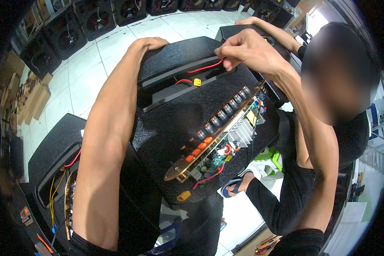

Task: The person assembles electronic components into black speaker-like enclosures. They route wires through slots, place circuit boards inside, and connect red and yellow wires to the boards. Another person works on a similar unit nearby.

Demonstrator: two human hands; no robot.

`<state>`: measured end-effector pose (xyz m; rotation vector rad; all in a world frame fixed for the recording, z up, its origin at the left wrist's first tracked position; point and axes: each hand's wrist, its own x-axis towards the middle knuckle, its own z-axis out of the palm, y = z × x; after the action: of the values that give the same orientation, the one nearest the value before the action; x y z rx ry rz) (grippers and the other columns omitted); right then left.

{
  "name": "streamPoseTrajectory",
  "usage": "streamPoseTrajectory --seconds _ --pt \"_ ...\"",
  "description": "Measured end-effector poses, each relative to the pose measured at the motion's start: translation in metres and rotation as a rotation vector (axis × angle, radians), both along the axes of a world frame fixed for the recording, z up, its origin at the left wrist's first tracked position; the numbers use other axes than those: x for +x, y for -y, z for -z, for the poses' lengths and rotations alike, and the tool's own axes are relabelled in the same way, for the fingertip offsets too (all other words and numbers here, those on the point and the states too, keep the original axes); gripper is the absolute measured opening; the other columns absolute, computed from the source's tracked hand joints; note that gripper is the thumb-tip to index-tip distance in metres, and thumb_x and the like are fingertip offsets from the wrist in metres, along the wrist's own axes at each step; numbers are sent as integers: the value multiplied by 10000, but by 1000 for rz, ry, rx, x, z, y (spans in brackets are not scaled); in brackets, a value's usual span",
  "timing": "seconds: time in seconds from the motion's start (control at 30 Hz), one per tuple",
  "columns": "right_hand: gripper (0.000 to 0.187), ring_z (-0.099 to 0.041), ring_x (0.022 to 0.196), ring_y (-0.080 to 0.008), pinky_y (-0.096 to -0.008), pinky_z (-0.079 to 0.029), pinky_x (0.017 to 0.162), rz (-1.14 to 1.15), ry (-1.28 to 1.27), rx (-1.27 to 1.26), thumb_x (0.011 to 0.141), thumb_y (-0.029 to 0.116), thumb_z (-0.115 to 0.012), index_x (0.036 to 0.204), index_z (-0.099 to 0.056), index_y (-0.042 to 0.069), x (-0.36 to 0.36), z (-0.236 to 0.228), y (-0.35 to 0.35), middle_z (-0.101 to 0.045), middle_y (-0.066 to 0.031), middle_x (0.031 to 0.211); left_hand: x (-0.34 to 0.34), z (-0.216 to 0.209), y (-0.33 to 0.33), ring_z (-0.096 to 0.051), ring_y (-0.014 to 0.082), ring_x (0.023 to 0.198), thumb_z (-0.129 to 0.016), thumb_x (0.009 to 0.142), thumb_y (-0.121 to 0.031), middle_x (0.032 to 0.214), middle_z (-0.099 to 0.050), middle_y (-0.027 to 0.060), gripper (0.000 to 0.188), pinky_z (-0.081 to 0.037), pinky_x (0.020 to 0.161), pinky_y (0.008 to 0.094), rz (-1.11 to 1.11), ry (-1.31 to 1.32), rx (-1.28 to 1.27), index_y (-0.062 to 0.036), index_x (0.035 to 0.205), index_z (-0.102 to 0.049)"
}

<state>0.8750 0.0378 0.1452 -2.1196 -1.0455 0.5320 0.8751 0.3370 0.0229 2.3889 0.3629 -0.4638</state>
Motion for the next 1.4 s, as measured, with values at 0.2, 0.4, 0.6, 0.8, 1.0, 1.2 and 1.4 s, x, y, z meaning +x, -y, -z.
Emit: streamPoseTrajectory --seconds 0.2,0.4,0.6,0.8,1.0,1.2,1.4 --pt "222 -637 609 -90 -226 -531 618 259 -52 123 949 210 -674 838 -674 18 8 -8 48 -645 -33 655 6 -1 -1 -722 260 883 -530 932 -255 1154 -706 161 399 -557 785 439 -60 -51 -92 -22 1225 -667" --pt "231 -644 708 -123 -255 -554 695 425 -248 210 949 226 -700 955 -697 -4 28 23 86 -678 -54 809 4 -5 6 -694 263 989 -554 911 -252 1154 -703 160 422 -525 863 419 -123 -7 -162 12 1217 -675" --pt "303 -649 816 -122 -231 -536 748 325 -324 296 947 142 -687 1184 -637 -39 21 44 92 -678 -65 928 13 5 -12 -682 248 931 -558 893 -233 1106 -712 157 417 -522 836 405 -24 137 -33 70 1148 -689" --pt "306 -643 852 -114 -251 -531 766 319 -372 446 945 108 -676 1219 -650 -25 38 75 106 -698 -59 962 21 6 -10 -687 247 907 -555 894 -221 1066 -717 164 398 -529 816 386 7 176 26 77 1114 -702" --pt "239 -601 777 -82 -225 -501 705 446 -67 456 942 42 -645 1176 -693 21 32 98 99 -682 -14 924 11 -1 -5 -701 248 921 -534 920 -224 1086 -714 163 408 -539 818 393 -85 14 -121 54 1179 -683" --pt "194 -582 738 -66 -205 -473 679 418 -108 486 905 -33 -603 1063 -712 -2 38 106 103 -679 -7 881 0 -11 1 -708 256 962 -510 946 -246 1144 -703 151 429 -541 839 394 -103 -59 -174 14 1254 -657" --pt "113 -587 797 -72 -224 -453 723 383 -112 536 885 -25 -603 925 -707 -5 40 107 105 -688 -17 923 8 -3 -7 -710 259 976 -536 935 -260 1190 -692 150 440 -543 845 402 -123 -39 -139 -9 1276 -652"
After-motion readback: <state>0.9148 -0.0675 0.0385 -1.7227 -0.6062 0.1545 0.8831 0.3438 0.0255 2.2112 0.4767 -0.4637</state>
